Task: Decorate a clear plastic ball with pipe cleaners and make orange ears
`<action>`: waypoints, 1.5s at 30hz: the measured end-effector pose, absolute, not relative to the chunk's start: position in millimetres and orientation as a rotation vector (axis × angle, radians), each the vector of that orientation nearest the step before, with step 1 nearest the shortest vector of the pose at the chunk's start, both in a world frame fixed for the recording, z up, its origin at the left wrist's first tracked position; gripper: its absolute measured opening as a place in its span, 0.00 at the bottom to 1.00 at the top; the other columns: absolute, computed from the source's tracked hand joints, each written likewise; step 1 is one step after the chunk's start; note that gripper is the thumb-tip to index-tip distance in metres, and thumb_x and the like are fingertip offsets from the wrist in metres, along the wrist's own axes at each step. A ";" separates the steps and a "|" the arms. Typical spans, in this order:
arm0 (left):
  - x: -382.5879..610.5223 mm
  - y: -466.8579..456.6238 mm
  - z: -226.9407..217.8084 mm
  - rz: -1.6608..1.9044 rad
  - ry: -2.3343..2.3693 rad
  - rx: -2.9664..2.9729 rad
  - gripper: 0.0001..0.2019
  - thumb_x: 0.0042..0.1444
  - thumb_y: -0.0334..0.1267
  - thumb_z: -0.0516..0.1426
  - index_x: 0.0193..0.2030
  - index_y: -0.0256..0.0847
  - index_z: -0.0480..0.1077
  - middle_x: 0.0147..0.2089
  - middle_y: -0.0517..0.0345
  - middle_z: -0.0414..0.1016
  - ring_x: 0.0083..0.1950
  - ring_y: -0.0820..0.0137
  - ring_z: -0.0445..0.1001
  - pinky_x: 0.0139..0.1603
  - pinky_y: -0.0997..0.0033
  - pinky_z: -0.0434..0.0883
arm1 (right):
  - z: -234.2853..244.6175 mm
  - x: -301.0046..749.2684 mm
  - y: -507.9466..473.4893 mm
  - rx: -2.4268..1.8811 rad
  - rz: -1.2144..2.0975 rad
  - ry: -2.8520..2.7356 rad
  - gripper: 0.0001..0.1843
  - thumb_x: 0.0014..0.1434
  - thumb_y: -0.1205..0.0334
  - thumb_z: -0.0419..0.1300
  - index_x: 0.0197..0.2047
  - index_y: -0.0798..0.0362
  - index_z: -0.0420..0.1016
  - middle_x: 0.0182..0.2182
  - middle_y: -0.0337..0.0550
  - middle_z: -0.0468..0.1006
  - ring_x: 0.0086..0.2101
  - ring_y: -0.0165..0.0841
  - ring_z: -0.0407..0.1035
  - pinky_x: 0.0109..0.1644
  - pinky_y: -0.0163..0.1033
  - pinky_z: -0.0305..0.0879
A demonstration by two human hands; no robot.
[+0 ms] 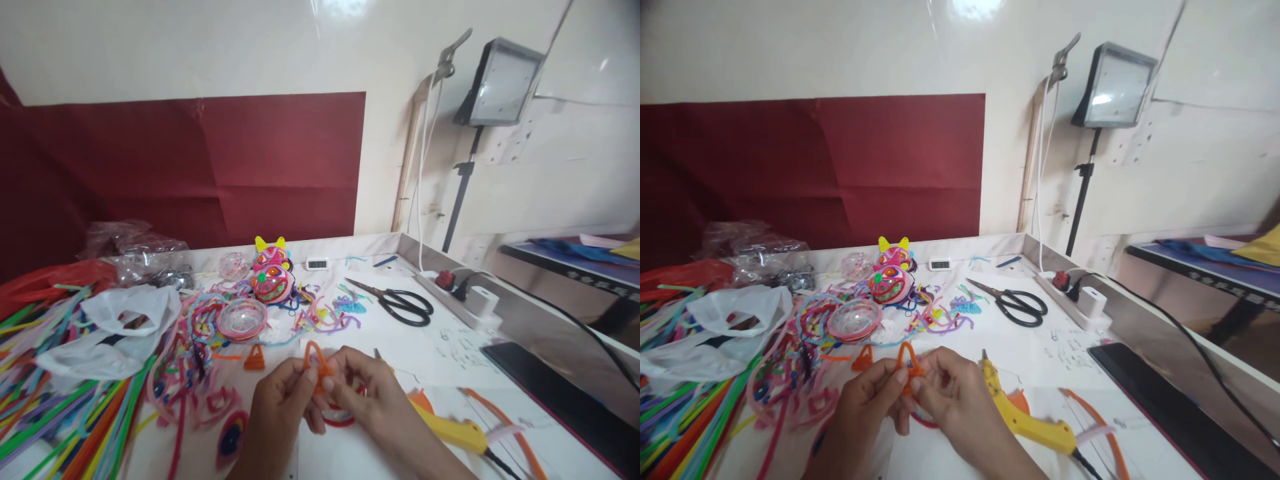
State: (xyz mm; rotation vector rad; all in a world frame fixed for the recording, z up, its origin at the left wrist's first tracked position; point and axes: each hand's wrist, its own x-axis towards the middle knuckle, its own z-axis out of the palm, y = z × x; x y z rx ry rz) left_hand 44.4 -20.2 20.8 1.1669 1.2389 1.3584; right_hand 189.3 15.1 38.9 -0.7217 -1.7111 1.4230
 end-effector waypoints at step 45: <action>40.8 -24.6 39.8 1.281 1.404 1.591 0.02 0.47 0.31 0.58 0.26 0.41 0.71 0.24 0.62 0.72 0.27 0.71 0.70 0.30 0.75 0.65 | 34.9 187.8 9.6 -1.067 1.315 -1.804 0.06 0.42 0.66 0.55 0.19 0.53 0.61 0.16 0.34 0.63 0.19 0.24 0.54 0.21 0.32 0.47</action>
